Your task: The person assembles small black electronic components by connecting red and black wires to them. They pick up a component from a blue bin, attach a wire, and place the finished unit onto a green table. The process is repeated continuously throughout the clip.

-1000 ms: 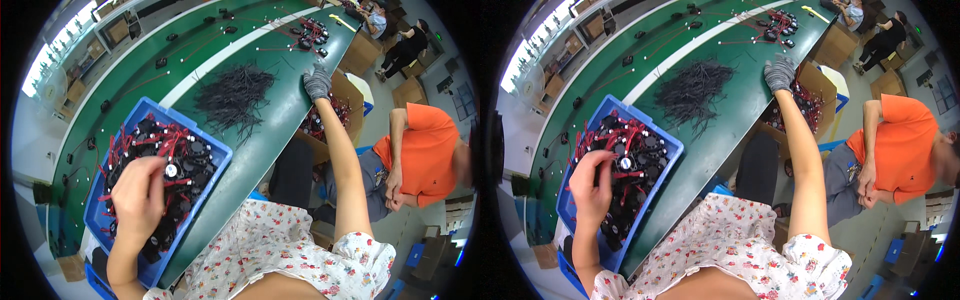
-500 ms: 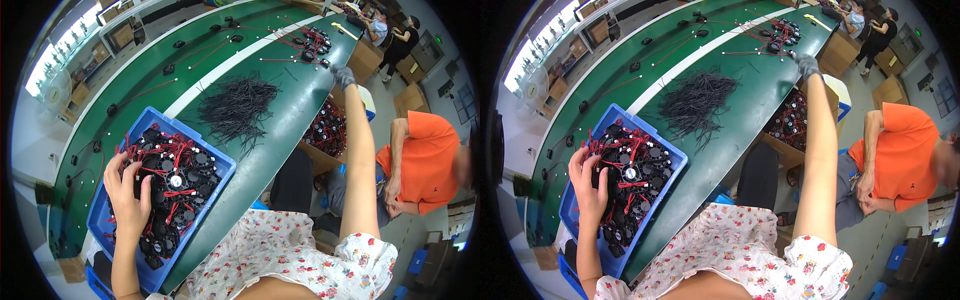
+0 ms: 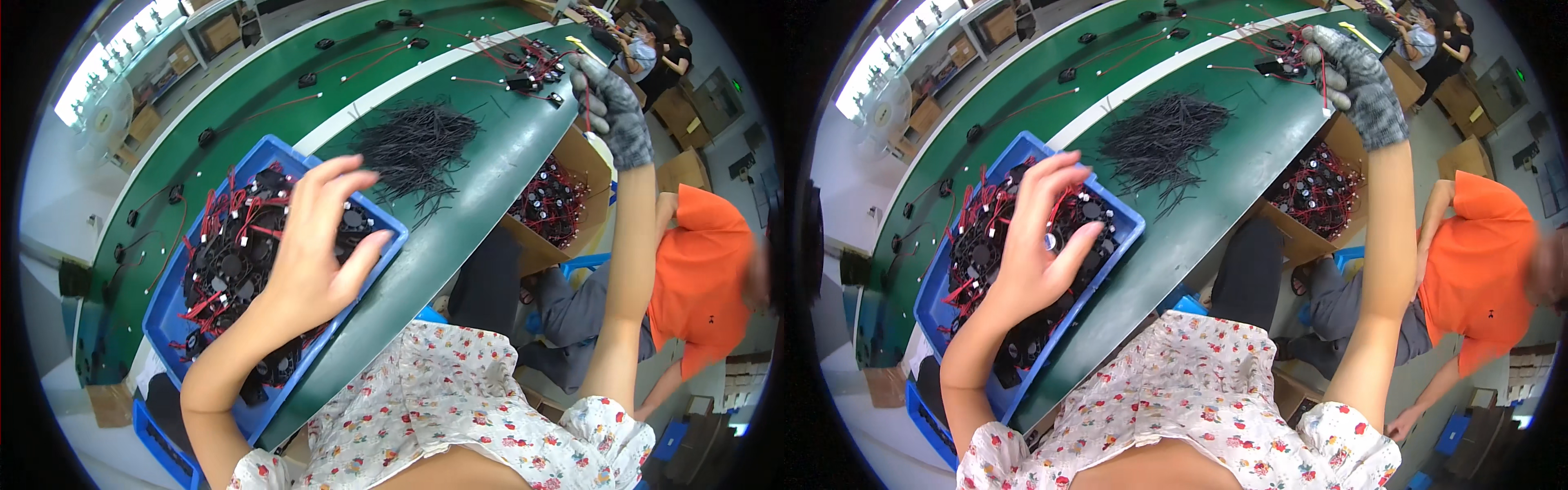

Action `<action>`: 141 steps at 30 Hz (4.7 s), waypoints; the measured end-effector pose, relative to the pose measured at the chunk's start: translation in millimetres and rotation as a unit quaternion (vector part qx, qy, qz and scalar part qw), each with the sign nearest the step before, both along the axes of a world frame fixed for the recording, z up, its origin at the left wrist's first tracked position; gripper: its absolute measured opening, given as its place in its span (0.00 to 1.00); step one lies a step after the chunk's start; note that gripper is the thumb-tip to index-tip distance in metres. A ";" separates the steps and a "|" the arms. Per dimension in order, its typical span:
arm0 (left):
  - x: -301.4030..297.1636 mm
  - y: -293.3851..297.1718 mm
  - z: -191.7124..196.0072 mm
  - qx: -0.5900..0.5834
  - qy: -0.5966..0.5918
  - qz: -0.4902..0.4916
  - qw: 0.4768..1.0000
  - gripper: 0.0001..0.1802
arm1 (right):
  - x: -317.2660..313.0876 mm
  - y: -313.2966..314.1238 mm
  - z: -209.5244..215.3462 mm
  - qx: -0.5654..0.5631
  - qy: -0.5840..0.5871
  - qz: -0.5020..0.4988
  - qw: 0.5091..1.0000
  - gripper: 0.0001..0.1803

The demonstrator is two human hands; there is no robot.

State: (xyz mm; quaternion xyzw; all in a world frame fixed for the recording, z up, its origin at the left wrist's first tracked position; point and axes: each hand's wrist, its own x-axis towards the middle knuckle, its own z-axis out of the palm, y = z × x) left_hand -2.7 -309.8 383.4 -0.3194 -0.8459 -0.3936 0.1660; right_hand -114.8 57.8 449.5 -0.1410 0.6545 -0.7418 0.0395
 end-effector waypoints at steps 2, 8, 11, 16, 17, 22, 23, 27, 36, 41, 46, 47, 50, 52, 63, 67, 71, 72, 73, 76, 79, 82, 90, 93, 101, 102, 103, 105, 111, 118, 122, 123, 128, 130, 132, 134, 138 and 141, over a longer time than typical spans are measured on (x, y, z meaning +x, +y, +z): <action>-8.3 9.9 -4.2 -0.008 0.025 -0.015 1.000 0.28 | 17.8 -26.6 -8.5 0.005 0.032 -0.006 0.999 0.14; -16.0 37.5 -14.6 0.011 -0.013 -0.079 0.997 0.29 | 33.0 -45.9 -31.3 0.127 0.049 -0.147 0.980 0.17; -13.0 39.0 -14.3 0.007 -0.039 -0.113 0.993 0.27 | 25.8 -15.6 -49.6 0.237 -0.075 -0.150 0.957 0.18; -9.0 33.8 -19.5 0.015 -0.070 -0.111 0.991 0.24 | -6.3 34.0 -62.0 0.252 -0.035 -0.098 0.962 0.22; -8.5 32.3 -19.9 0.010 -0.075 -0.110 0.991 0.23 | 0.0 22.2 -58.3 0.252 -0.018 -0.121 0.960 0.23; -5.6 35.1 -16.3 0.015 -0.088 -0.128 0.988 0.22 | -21.4 44.0 -35.4 0.278 -0.046 -0.042 0.958 0.21; -5.3 35.3 -16.0 0.014 -0.091 -0.130 0.987 0.22 | -25.2 34.8 -35.1 0.309 -0.068 -0.063 0.946 0.17; -1.8 32.8 -10.0 0.013 -0.088 -0.130 0.988 0.21 | -25.4 55.5 -35.7 0.230 -0.070 -0.290 0.926 0.13; -7.5 35.6 -17.7 0.039 -0.111 -0.133 0.984 0.25 | 43.1 -18.5 -17.4 0.108 0.047 -0.148 0.982 0.22; -8.0 42.4 -16.3 0.032 -0.062 -0.101 0.992 0.34 | 83.8 -61.6 -0.7 0.080 0.028 -0.015 0.996 0.26; -3.2 45.8 -22.3 0.026 -0.073 -0.103 0.992 0.41 | 122.9 -101.6 -3.2 0.102 0.050 -0.024 0.993 0.25; -1.5 49.4 -23.2 0.070 -0.082 -0.113 0.988 0.35 | 130.9 -108.1 -3.4 0.113 0.062 -0.047 0.991 0.25; -3.2 49.9 -25.6 0.116 -0.333 -0.207 0.913 0.19 | 136.7 -114.2 -5.7 0.108 0.082 -0.077 0.988 0.24; 0.4 51.3 -27.2 0.162 -0.435 -0.245 0.851 0.12 | 141.3 -117.1 -5.4 0.045 0.075 -0.139 0.986 0.25; 19.0 54.5 -43.6 0.187 -0.577 -0.289 0.741 0.14 | 138.3 -104.7 -40.0 0.005 0.066 -0.151 0.986 0.15; 19.6 57.7 -57.4 0.225 -0.541 -0.286 0.758 0.15 | 148.8 -138.7 -71.6 0.046 -0.020 -0.161 0.986 0.08; 17.0 56.4 -57.2 0.229 -0.579 -0.292 0.726 0.13 | 146.6 -146.2 -102.1 0.043 0.024 -0.162 0.986 0.07; 15.9 55.6 -56.9 0.224 -0.592 -0.292 0.717 0.13 | 146.1 -147.0 -104.7 0.044 0.027 -0.163 0.985 0.07; 16.3 55.2 -56.9 0.220 -0.593 -0.289 0.718 0.13 | 146.1 -145.9 -107.2 0.049 0.047 -0.156 0.985 0.08; 16.4 54.3 -57.5 0.209 -0.588 -0.287 0.727 0.12 | 149.9 -156.1 -116.1 0.045 0.066 -0.182 0.980 0.08; 15.6 52.5 -59.6 0.204 -0.572 -0.296 0.737 0.12 | 146.0 -149.2 -127.4 0.126 0.179 -0.179 0.959 0.08; 15.0 52.0 -59.4 0.209 -0.579 -0.301 0.728 0.12 | 147.7 -145.8 -129.3 0.147 0.211 -0.177 0.950 0.08; 17.1 52.5 -63.2 0.227 -0.601 -0.285 0.711 0.14 | 148.5 -149.1 -137.8 0.198 0.282 -0.199 0.918 0.09; 17.5 51.4 -68.7 0.215 -0.599 -0.285 0.717 0.16 | 149.8 -153.8 -141.1 0.152 0.236 -0.191 0.941 0.09; 30.1 51.5 -65.3 0.099 -0.597 -0.280 0.745 0.16 | 143.2 -140.5 -128.2 -0.189 -0.077 -0.143 0.968 0.11; 30.7 51.9 -66.6 0.069 -0.588 -0.278 0.756 0.15 | 138.9 -134.6 -127.4 -0.204 -0.078 -0.130 0.967 0.11; 31.4 51.8 -64.0 0.076 -0.592 -0.274 0.754 0.15 | 136.9 -129.1 -122.9 -0.217 -0.079 -0.119 0.966 0.11; 31.5 50.9 -67.4 0.077 -0.564 -0.279 0.774 0.15 | 137.9 -125.9 -116.0 -0.244 -0.062 -0.112 0.961 0.10; 30.6 53.4 -67.2 0.093 -0.603 -0.293 0.736 0.16 | 142.0 -149.2 -119.6 -0.327 -0.067 -0.158 0.929 0.09; 29.4 48.9 -64.3 0.233 -0.651 -0.350 0.631 0.15 | 142.2 -151.7 -123.3 -0.319 0.035 -0.117 0.940 0.11; 26.3 47.4 -60.7 0.224 -0.650 -0.348 0.637 0.15 | 144.9 -162.9 -119.6 -0.171 0.191 -0.257 0.932 0.13; 25.2 47.3 -62.8 0.227 -0.650 -0.358 0.630 0.15 | 145.4 -166.5 -119.5 -0.137 0.268 -0.283 0.910 0.14; 22.0 45.9 -67.9 0.255 -0.688 -0.348 0.583 0.16 | 157.7 -151.1 -119.2 0.283 0.375 -0.245 0.848 0.14; 21.3 45.1 -66.5 0.267 -0.699 -0.337 0.572 0.17 | 156.4 -144.4 -111.5 0.488 0.470 -0.190 0.711 0.16; 20.4 46.3 -66.2 0.269 -0.713 -0.330 0.557 0.17 | 155.3 -137.1 -122.0 0.476 0.510 -0.170 0.696 0.19; 19.2 45.7 -68.4 0.286 -0.722 -0.320 0.544 0.17 | 157.8 -133.4 -126.6 0.498 0.505 -0.138 0.691 0.18; 20.4 44.8 -69.4 0.305 -0.720 -0.312 0.541 0.17 | 160.3 -127.8 -131.7 0.497 0.480 -0.080 0.719 0.18; 19.7 43.9 -70.6 0.309 -0.716 -0.310 0.544 0.17 | 157.2 -128.1 -129.8 0.498 0.484 -0.053 0.718 0.19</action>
